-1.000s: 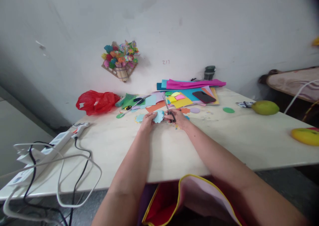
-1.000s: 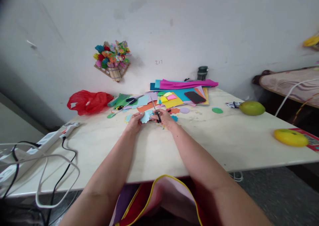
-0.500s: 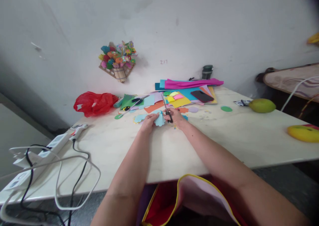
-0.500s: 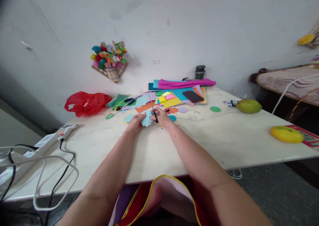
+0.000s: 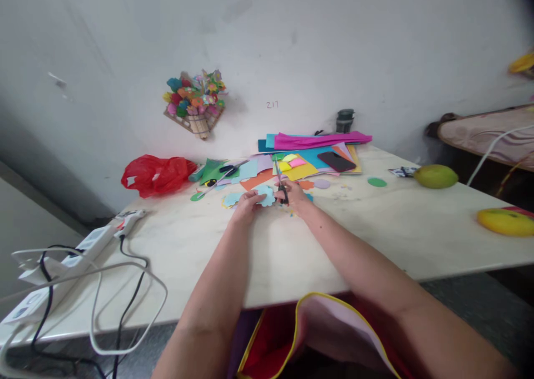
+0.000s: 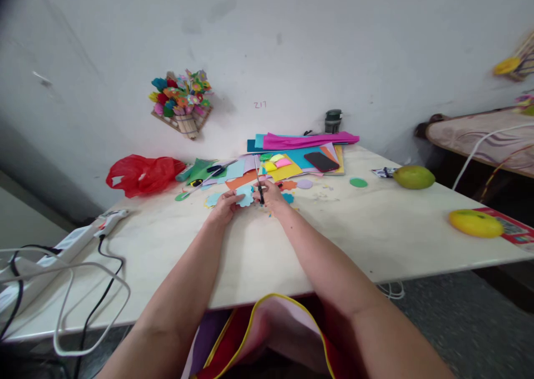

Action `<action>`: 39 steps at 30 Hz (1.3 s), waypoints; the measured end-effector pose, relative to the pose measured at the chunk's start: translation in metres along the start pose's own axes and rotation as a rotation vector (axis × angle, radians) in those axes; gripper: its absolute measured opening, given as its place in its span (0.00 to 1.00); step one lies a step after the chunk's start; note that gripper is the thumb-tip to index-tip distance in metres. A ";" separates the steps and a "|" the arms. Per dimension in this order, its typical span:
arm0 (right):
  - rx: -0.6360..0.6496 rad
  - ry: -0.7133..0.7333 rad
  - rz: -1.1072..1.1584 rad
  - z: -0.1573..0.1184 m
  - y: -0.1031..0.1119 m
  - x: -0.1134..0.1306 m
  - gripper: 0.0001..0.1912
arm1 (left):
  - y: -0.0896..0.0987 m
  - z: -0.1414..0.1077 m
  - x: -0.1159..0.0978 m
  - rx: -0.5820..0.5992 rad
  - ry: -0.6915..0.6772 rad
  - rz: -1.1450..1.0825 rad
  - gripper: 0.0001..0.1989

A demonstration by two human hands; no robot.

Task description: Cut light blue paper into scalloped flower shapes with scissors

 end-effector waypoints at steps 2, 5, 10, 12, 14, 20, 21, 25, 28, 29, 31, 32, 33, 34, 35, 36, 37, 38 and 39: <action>0.021 -0.007 0.006 0.000 -0.002 -0.002 0.16 | 0.000 0.000 -0.001 -0.008 -0.016 -0.021 0.13; 0.054 -0.013 0.021 0.002 -0.004 -0.005 0.16 | 0.000 0.001 -0.002 -0.025 -0.032 -0.032 0.13; 0.070 -0.004 0.022 0.006 -0.002 -0.010 0.17 | 0.003 0.002 -0.003 -0.062 -0.040 -0.039 0.13; 0.045 0.016 0.023 0.009 0.002 -0.011 0.17 | 0.004 0.002 -0.003 -0.073 -0.034 -0.042 0.14; 0.023 0.033 0.034 0.010 0.005 -0.011 0.18 | 0.005 0.002 -0.003 -0.080 -0.024 -0.034 0.13; 0.058 0.035 0.028 0.007 0.002 -0.006 0.19 | 0.003 0.001 -0.001 -0.042 -0.005 -0.002 0.12; 0.069 0.032 0.022 0.006 0.001 -0.006 0.18 | 0.002 0.001 -0.001 -0.036 -0.005 0.003 0.11; 0.073 0.032 0.013 0.005 0.000 -0.006 0.17 | 0.002 0.001 -0.001 -0.043 -0.001 0.019 0.11; 0.065 0.043 0.033 0.008 0.002 -0.007 0.18 | 0.002 0.000 -0.002 -0.064 -0.001 0.023 0.11; 0.070 0.045 0.038 0.008 0.002 -0.007 0.18 | 0.001 0.000 -0.003 -0.065 -0.002 0.025 0.11; 0.090 0.045 0.037 0.008 0.001 -0.007 0.19 | 0.000 -0.001 -0.004 -0.063 -0.002 0.029 0.11; 0.099 0.041 0.033 0.007 0.000 -0.006 0.20 | -0.001 -0.001 -0.004 -0.060 0.002 0.032 0.11; 0.105 0.037 0.030 0.006 0.000 -0.006 0.20 | -0.001 -0.001 -0.004 -0.059 0.006 0.035 0.11; 0.107 0.032 0.027 0.005 -0.001 -0.005 0.20 | -0.002 -0.002 -0.004 -0.053 0.009 0.039 0.11; 0.105 0.028 0.025 0.004 -0.002 -0.004 0.20 | -0.003 -0.002 -0.004 -0.048 0.009 0.042 0.11; 0.100 0.025 0.023 0.003 -0.002 -0.004 0.20 | -0.003 -0.003 -0.004 -0.044 0.008 0.045 0.11; 0.094 0.023 0.019 0.003 -0.002 -0.004 0.19 | -0.003 -0.003 -0.004 -0.038 0.005 0.048 0.11; 0.088 0.023 0.012 0.003 -0.002 -0.003 0.19 | -0.004 -0.003 -0.005 -0.034 0.002 0.052 0.11; 0.081 0.023 0.005 0.004 -0.002 -0.004 0.18 | -0.004 -0.003 -0.004 -0.027 0.001 0.058 0.11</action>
Point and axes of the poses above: each hand's wrist, its own z-axis towards the middle knuckle, its own y-axis out of the back of the hand, x = y × z, the point moved 5 cm from there along z, towards the middle knuckle, and after that the axes turned 7 degrees about -z, right-handed, at the moved point
